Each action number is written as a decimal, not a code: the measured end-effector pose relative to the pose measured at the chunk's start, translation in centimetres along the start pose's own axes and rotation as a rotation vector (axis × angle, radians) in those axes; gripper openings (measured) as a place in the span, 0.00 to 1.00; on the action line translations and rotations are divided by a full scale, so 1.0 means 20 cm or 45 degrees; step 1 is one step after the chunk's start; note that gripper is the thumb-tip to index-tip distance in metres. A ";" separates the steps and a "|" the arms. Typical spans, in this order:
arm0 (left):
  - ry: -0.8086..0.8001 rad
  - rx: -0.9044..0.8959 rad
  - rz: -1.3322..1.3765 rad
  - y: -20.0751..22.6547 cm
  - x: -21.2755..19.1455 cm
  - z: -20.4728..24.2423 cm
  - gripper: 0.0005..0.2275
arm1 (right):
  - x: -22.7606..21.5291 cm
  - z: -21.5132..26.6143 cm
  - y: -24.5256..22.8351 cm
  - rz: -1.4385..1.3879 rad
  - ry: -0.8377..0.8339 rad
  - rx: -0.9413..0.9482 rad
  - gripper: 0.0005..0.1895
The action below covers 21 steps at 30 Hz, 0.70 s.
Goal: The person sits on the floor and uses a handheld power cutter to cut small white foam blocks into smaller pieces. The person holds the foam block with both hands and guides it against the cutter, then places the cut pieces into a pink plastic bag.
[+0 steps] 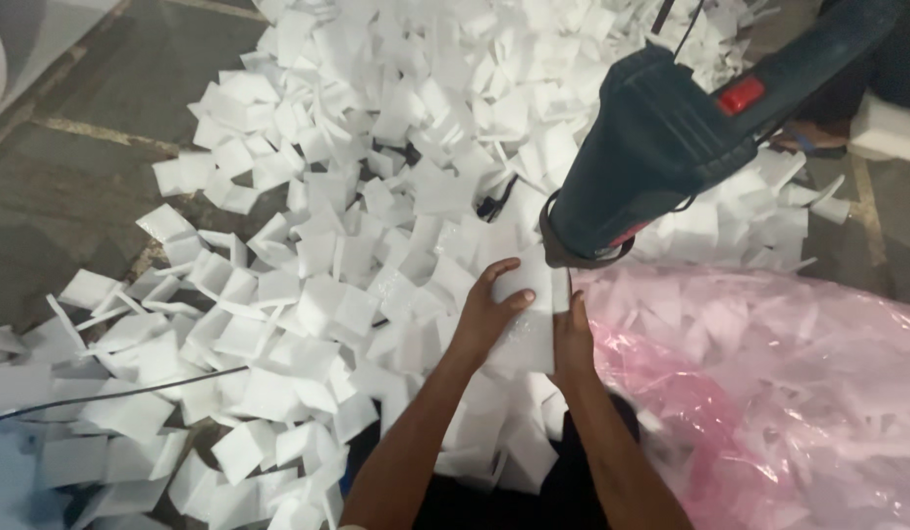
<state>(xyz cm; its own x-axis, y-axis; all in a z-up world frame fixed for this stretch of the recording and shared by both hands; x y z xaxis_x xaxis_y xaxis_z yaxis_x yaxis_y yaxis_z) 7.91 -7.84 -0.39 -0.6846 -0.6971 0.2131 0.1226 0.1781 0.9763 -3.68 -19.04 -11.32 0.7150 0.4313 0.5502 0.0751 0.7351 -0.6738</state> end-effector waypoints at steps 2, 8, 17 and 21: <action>-0.004 0.028 0.008 0.02 -0.01 -0.09 0.26 | 0.12 -0.04 -0.08 -0.022 -0.121 -0.060 0.35; 0.009 0.077 -0.077 0.07 -0.02 -0.11 0.27 | 0.17 -0.07 -0.10 0.033 -0.222 -0.173 0.34; -0.064 0.435 -0.727 0.28 0.00 0.40 0.30 | 0.10 0.40 0.01 1.167 -0.266 -0.751 0.42; -0.177 0.488 -0.736 0.28 0.03 0.55 0.29 | 0.10 0.64 0.05 1.237 -0.314 -0.803 0.38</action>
<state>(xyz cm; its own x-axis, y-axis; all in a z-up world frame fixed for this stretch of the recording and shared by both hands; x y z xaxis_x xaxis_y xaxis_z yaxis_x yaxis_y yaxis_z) 0.30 0.43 4.79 -0.6520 -0.6632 -0.3674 -0.5328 0.0560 0.8444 -11.03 -10.79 -4.51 0.5132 0.8067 -0.2930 -0.0464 -0.3149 -0.9480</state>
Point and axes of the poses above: each hand's wrist, its own z-axis away from the middle knuckle, its own x-axis out of the palm, y = z × x, the point moved 9 cm from there along -z, towards the middle knuckle, and after that the axes turned 6 degrees about x, right-handed, at the moved point
